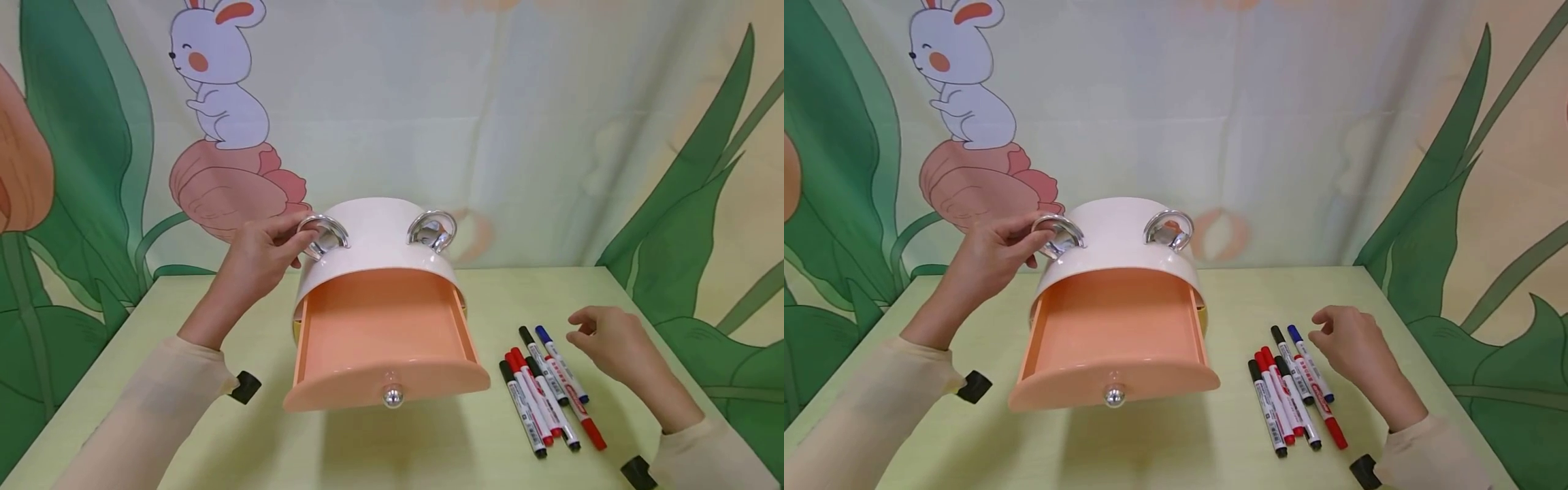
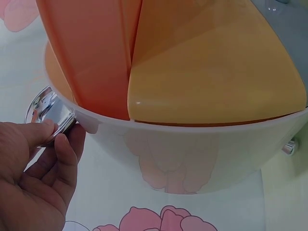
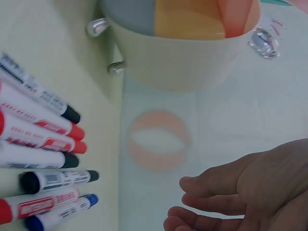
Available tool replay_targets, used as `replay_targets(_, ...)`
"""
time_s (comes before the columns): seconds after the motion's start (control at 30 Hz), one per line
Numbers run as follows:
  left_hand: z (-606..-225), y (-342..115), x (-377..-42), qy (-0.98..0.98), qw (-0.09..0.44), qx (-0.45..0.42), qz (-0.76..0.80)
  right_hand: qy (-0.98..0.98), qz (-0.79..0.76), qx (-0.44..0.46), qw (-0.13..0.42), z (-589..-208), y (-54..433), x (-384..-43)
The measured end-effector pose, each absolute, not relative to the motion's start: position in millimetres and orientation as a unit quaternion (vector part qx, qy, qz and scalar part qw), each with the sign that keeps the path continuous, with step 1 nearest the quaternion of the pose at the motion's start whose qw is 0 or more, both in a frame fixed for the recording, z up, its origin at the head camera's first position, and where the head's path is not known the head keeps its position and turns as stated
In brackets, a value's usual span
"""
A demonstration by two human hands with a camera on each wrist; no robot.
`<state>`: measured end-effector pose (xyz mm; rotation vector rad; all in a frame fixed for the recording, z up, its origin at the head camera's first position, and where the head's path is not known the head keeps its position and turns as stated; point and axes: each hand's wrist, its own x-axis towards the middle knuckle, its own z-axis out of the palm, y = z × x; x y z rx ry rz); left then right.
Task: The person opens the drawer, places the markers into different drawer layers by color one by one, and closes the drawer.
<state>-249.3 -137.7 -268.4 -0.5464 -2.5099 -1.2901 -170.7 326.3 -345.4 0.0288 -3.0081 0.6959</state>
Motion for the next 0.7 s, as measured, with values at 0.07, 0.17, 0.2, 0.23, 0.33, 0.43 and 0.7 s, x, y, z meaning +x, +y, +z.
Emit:
replay_targets(0.07, -268.7, -137.3, -249.7, -0.866, 0.133, -0.189, -0.444, -0.974, 0.225, 0.000, 0.016, -353.4, 329.5, -170.2)
replay_targets(0.17, -268.7, -137.2, -249.9, -0.866, 0.132, -0.189, -0.443, -0.975, 0.223, -0.011, -0.001, -365.0, 335.0, -171.4)
replay_targets(0.2, -268.6, -137.2, -249.8, -0.866, 0.131, -0.188, -0.443, -0.975, 0.223, -0.013, -0.008, -369.2, 337.4, -172.1)
replay_targets(0.23, -268.5, -137.2, -249.9, -0.866, 0.132, -0.188, -0.444, -0.975, 0.223, -0.017, -0.014, -372.7, 339.5, -172.7)
replay_targets(0.33, -267.8, -137.1, -250.2, -0.867, 0.130, -0.188, -0.443, -0.974, 0.225, -0.028, -0.030, -383.3, 346.2, -174.6)
replay_targets(0.43, -266.6, -137.2, -250.4, -0.871, 0.126, -0.184, -0.437, -0.972, 0.228, -0.040, -0.045, -390.9, 351.1, -175.9)
replay_targets(0.7, -264.7, -136.5, -250.1, -0.874, 0.128, -0.188, -0.429, -0.968, 0.235, -0.062, -0.069, -405.6, 353.5, -178.3)
